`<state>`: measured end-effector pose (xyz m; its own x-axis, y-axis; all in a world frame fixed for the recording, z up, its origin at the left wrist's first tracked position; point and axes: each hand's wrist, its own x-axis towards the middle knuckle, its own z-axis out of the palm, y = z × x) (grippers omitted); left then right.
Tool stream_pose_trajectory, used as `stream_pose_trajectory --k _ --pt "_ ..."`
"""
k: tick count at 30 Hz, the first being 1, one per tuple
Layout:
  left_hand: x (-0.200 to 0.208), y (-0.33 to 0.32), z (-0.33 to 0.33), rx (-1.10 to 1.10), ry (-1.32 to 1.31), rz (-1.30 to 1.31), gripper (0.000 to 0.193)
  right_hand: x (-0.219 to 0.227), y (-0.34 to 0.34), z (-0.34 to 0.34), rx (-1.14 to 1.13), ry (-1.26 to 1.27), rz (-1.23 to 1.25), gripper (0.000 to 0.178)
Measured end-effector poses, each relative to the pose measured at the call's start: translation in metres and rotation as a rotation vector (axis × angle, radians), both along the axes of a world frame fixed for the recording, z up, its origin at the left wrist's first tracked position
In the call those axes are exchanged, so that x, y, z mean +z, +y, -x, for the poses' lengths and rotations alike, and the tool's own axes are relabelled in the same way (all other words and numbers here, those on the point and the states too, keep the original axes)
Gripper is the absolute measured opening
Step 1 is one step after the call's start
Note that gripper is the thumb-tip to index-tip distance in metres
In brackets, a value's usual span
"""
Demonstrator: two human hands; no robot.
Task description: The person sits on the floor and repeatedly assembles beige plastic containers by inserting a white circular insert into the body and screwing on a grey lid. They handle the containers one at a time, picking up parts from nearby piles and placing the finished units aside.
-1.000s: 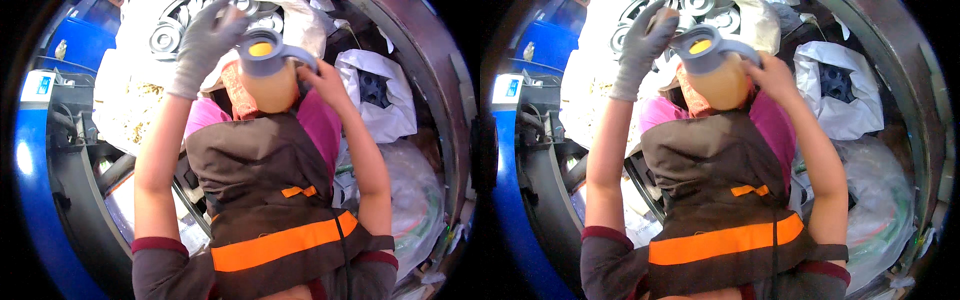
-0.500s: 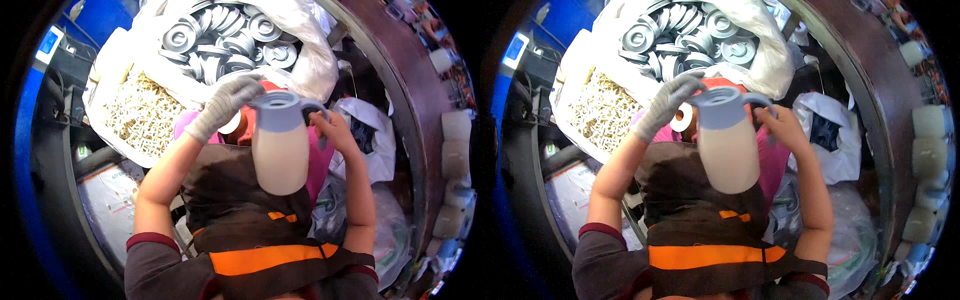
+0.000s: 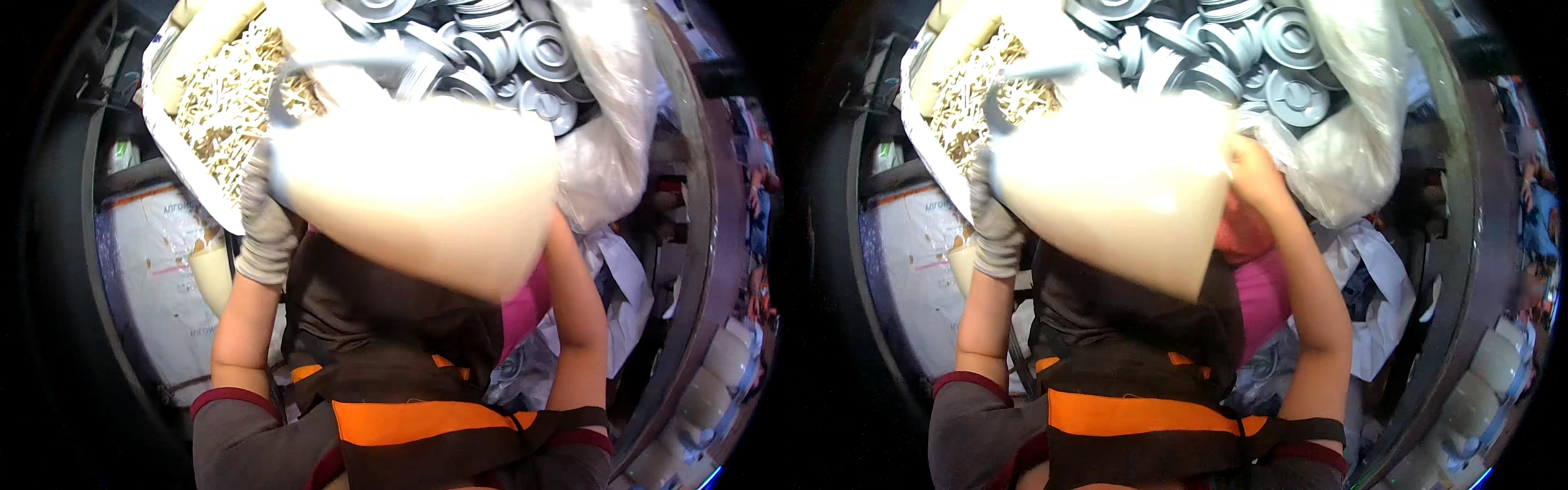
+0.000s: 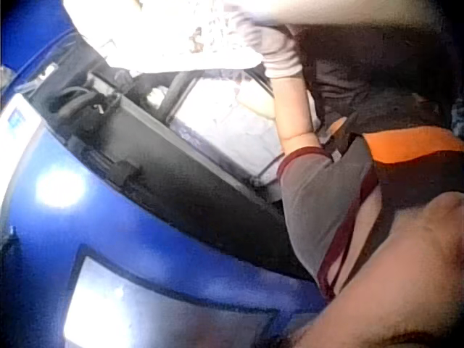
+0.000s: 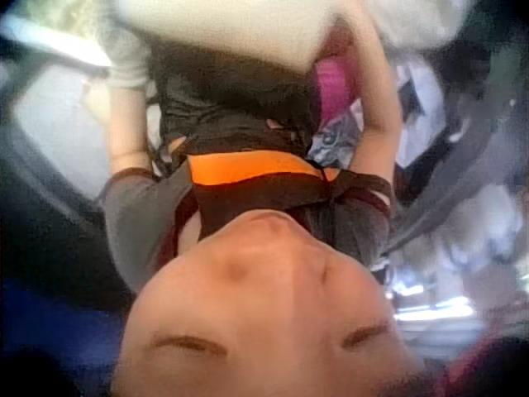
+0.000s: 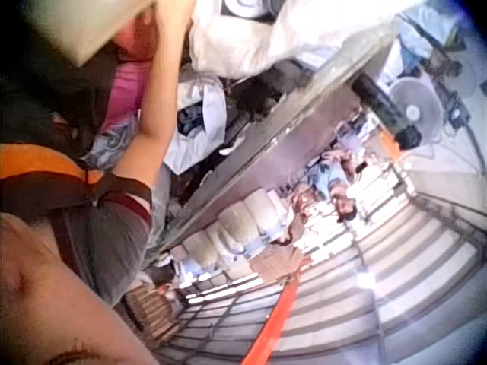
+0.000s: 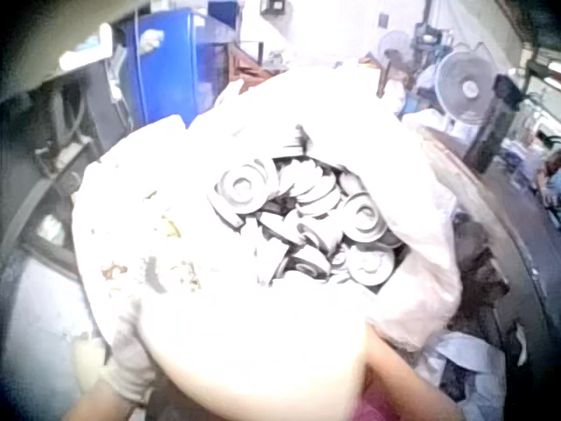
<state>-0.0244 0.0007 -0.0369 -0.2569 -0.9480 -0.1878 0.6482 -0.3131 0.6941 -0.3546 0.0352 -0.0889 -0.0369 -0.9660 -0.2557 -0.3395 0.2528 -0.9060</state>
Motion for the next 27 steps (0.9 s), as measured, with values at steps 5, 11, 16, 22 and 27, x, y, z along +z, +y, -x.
stream_pose_trajectory --k 5,11,16,22,27 --pt "0.002 -0.053 -0.041 0.594 -0.077 -0.286 0.051 -0.024 -0.023 -0.056 0.25 0.429 0.311 0.021" --pt "-0.025 -0.044 -0.042 0.6 -0.014 -0.361 0.057 -0.033 -0.043 -0.079 0.272 0.538 0.336 0.019" --pt "-0.027 -0.034 -0.007 0.634 -0.01 -0.425 0.048 -0.043 -0.08 0.045 -0.312 0.692 0.248 0.023" --pt "-0.04 -0.039 -0.007 0.548 0.041 -0.368 0.047 -0.106 -0.108 0.154 -0.479 1.274 0.042 0.064" --pt "-0.035 -0.04 -0.004 0.561 0.033 -0.35 0.046 -0.093 -0.121 0.144 -0.489 1.282 0.008 0.055"
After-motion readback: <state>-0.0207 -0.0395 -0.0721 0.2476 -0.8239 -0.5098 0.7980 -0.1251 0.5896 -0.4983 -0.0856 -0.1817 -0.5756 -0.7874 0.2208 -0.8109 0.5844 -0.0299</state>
